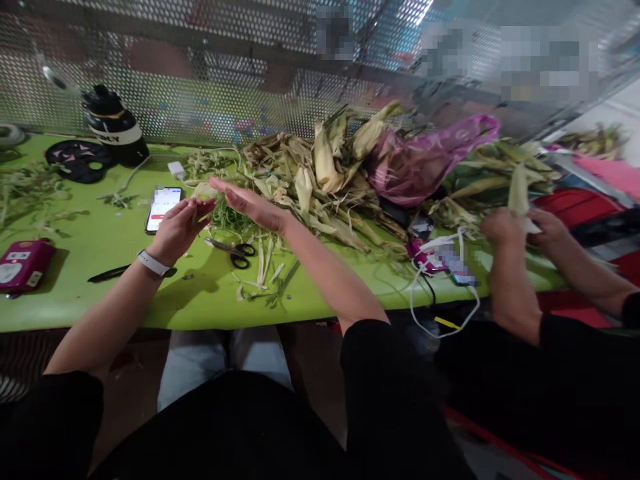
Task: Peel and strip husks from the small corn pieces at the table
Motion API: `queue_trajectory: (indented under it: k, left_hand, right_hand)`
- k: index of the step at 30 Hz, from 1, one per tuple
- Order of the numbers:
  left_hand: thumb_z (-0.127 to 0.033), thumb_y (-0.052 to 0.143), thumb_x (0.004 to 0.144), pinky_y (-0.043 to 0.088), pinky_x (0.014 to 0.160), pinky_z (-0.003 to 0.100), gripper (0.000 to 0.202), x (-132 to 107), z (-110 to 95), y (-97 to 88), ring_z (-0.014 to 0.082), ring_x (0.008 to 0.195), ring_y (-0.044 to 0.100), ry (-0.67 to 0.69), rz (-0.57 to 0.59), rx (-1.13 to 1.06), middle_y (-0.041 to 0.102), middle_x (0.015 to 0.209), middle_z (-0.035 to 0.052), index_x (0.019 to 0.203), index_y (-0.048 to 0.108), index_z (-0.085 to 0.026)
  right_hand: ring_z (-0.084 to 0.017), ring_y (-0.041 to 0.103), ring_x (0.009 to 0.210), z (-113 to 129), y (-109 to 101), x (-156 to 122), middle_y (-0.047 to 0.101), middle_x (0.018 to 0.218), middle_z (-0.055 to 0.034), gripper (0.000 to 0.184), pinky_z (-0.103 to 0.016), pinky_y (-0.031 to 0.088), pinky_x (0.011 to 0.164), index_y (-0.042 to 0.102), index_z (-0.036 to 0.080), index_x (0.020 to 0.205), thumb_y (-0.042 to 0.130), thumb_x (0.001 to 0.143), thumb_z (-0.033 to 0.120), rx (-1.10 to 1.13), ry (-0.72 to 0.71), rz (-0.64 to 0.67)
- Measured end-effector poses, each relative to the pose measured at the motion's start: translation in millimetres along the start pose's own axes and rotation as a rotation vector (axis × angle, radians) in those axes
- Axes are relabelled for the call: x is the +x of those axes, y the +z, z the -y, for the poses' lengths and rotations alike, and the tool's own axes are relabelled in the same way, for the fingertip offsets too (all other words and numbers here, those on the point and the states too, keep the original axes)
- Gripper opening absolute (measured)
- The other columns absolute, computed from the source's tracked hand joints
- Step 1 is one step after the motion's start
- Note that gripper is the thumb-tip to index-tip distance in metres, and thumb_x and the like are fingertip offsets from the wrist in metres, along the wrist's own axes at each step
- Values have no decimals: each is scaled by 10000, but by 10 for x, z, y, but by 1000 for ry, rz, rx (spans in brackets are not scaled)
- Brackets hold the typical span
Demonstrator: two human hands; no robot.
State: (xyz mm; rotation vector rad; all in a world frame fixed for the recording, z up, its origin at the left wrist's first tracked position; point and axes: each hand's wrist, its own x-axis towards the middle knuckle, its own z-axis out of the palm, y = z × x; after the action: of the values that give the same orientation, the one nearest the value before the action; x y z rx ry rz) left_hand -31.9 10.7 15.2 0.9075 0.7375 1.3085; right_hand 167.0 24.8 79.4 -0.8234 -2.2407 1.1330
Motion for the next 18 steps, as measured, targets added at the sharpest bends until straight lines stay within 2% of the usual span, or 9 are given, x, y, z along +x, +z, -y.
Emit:
queue_trajectory:
  k: [4,9,11,14,16,18]
  left_hand:
    - [-237,611,895,493,975,309,90,25,39,-56,159,1196,588,-8,68,-68,668,1162,56,825,615,-181]
    - [-229,559,919,521,951,385,128,5,40,-65,183,1140,617,-190,182,-127,674,1121,83,827,624,-169]
    - [-237,564,917,545,908,389,136,-17,32,-50,181,1051,651,-243,191,-112,684,1063,88,823,629,-163]
    - [-199,571,909,578,808,328,127,-54,-9,-36,126,813,666,-247,126,-64,672,880,44,813,644,-160]
    - [-169,559,909,581,724,270,145,-84,-76,-45,98,716,642,-239,75,-14,643,802,24,795,647,-151]
    - [-164,561,907,559,631,209,144,-123,-179,-75,95,718,642,-225,7,54,644,803,30,791,644,-143]
  right_hand:
    - [-203,236,1493,47,120,12,309,1592,-48,792,-398,252,1205,253,220,1543,109,930,700,-1,106,-75]
    - [-163,246,1488,76,199,11,285,1599,-78,904,-358,216,1213,219,150,1549,-112,894,676,106,24,-90]
    - [-170,261,1483,66,223,9,319,1584,-76,878,-370,234,1203,211,164,1552,-90,903,673,69,83,-132]
    - [-189,336,1449,17,242,-14,372,1555,-80,794,-377,323,1152,226,193,1548,-14,941,644,2,152,-173]
    - [-201,445,1374,-49,244,-58,393,1540,-99,720,-367,408,1077,234,203,1542,49,971,600,-25,157,-202]
    - [-206,571,1227,-130,252,-136,469,1475,-128,637,-349,476,976,302,195,1507,177,991,548,-105,186,-274]
